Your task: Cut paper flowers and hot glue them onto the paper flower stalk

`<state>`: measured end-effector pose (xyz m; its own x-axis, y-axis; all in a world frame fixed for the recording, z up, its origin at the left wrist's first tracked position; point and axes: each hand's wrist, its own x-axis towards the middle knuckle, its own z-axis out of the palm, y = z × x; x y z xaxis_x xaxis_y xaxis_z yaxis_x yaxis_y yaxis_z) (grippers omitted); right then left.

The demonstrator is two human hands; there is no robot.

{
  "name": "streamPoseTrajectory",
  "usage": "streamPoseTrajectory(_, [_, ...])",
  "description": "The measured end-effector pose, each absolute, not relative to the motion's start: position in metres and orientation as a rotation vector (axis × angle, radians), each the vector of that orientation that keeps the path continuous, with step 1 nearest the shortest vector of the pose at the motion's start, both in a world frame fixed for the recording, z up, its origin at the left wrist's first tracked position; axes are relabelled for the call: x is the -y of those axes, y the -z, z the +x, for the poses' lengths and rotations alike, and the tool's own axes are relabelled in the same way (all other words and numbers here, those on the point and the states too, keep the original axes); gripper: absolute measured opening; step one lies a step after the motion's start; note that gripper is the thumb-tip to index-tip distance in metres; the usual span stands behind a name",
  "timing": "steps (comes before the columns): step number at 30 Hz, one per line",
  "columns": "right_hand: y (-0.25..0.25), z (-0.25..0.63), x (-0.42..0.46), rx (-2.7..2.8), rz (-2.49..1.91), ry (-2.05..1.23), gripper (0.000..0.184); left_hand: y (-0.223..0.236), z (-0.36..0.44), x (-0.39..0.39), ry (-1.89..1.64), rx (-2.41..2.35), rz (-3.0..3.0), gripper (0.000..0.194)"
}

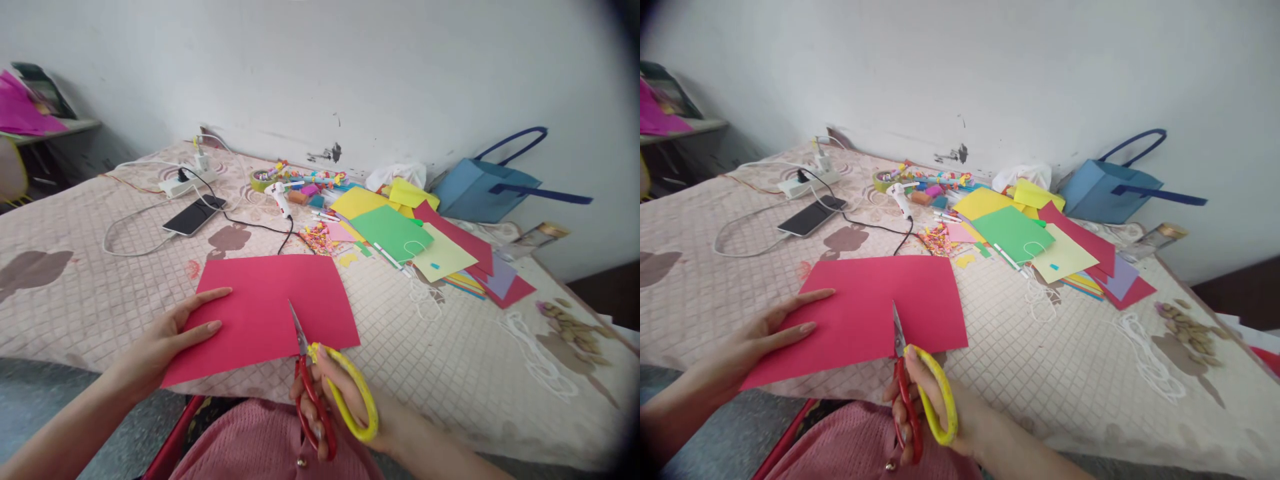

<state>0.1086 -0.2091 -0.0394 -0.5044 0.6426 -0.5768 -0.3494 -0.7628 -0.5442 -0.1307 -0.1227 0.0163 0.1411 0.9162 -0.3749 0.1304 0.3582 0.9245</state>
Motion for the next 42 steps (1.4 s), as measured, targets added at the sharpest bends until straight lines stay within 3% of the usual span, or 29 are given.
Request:
streamPoseTrajectory(21, [0.048, 0.127, 0.249, 0.729, -1.120, -2.147, 0.072, -0.022, -0.123, 0.123, -0.710, -1.222, 0.871, 0.068])
streamPoseTrajectory(36, [0.050, 0.144, 0.260, 0.786, -1.045, -2.132, 0.083, -0.024, -0.122, 0.124, -0.735, -1.215, 0.907, 0.062])
streamPoseTrajectory(42, [0.050, 0.140, 0.259, 0.739, -0.966, -2.099, 0.077, -0.024, -0.118, 0.125, -0.716, -1.209, 0.886, 0.060])
